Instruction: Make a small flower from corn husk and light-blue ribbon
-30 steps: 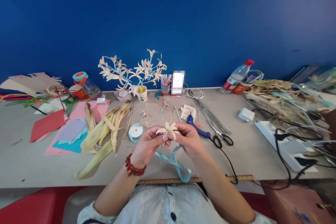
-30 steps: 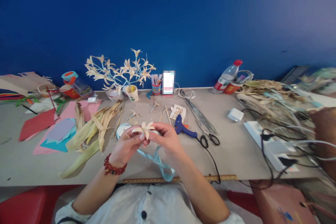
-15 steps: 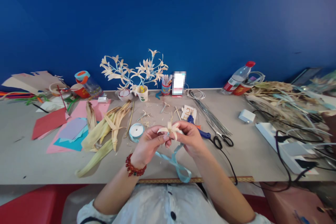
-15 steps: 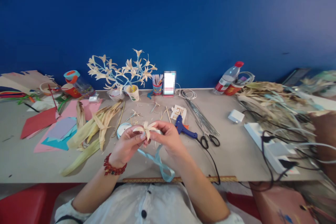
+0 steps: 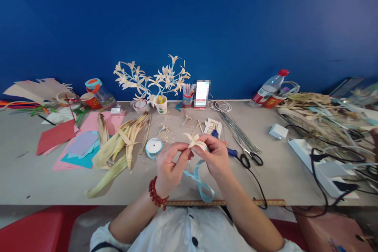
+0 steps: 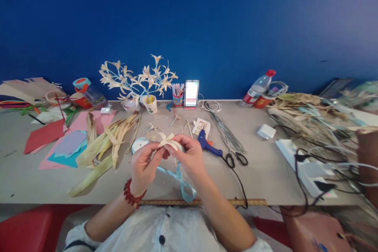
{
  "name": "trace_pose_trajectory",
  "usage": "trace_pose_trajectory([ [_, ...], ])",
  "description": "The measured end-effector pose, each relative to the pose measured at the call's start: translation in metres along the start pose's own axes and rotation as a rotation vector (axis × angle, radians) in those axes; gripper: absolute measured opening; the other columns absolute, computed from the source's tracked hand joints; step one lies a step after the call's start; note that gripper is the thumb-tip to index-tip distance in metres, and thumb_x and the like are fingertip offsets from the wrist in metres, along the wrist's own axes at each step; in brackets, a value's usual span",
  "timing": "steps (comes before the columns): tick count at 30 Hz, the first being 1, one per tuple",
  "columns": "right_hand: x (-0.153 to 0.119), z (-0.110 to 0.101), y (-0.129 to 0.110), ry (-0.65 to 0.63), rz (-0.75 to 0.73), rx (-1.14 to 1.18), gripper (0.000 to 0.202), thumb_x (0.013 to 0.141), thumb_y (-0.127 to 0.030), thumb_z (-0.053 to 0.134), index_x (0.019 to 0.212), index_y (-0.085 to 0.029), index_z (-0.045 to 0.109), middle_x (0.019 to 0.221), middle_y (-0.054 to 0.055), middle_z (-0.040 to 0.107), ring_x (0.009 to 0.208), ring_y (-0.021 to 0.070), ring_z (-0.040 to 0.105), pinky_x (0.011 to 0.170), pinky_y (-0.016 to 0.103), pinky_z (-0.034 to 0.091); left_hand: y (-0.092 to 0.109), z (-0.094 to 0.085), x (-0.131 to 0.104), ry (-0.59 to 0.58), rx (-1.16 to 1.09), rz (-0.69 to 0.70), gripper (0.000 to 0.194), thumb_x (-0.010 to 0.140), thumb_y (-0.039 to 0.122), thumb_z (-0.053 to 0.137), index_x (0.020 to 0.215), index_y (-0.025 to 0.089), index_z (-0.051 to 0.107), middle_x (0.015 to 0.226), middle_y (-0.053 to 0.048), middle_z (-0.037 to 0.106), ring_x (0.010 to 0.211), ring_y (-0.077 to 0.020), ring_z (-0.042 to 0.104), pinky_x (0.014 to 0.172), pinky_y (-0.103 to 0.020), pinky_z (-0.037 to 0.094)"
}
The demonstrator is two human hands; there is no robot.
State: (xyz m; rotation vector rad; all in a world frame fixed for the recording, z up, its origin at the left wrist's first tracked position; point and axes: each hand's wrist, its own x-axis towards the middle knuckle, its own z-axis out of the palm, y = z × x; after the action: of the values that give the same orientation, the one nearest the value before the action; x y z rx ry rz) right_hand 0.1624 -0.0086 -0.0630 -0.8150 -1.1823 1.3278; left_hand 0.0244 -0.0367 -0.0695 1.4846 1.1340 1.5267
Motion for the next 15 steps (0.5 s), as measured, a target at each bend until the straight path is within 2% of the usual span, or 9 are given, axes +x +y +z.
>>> trace_pose_trajectory([
  [7,-0.005,0.007,0.000,0.052,-0.024,0.086,0.018,0.075,-0.031,0.075,0.070,-0.018,0.063,0.053,-0.003,0.059,0.043,0.0114,0.053,0.044,0.025,0.046,0.004,0.014,0.001,-0.052,-0.389,-0.194,0.013,0.086,0.028,0.061,0.088,0.017,0.068,0.069,-0.002,0.066,0.061,-0.0129,0.061,0.060,-0.025,0.049],
  [9,-0.005,0.007,-0.001,0.072,-0.035,0.094,0.018,0.075,-0.031,0.075,0.071,-0.018,0.062,0.052,-0.003,0.058,0.042,0.0108,0.051,0.042,0.024,0.045,0.005,0.015,0.001,-0.052,-0.384,-0.191,0.013,0.086,0.028,0.061,0.088,0.016,0.068,0.068,-0.002,0.066,0.061,-0.0128,0.061,0.060,-0.025,0.049],
  [15,-0.006,0.008,-0.007,0.139,-0.073,-0.020,0.019,0.072,-0.029,0.077,0.068,-0.019,0.061,0.055,-0.003,0.060,0.046,0.0108,0.053,0.045,0.023,0.044,0.006,0.010,0.000,-0.084,-0.213,-0.059,0.016,0.090,0.027,0.055,0.091,0.017,0.068,0.075,-0.004,0.067,0.069,-0.0149,0.061,0.067,-0.026,0.048],
])
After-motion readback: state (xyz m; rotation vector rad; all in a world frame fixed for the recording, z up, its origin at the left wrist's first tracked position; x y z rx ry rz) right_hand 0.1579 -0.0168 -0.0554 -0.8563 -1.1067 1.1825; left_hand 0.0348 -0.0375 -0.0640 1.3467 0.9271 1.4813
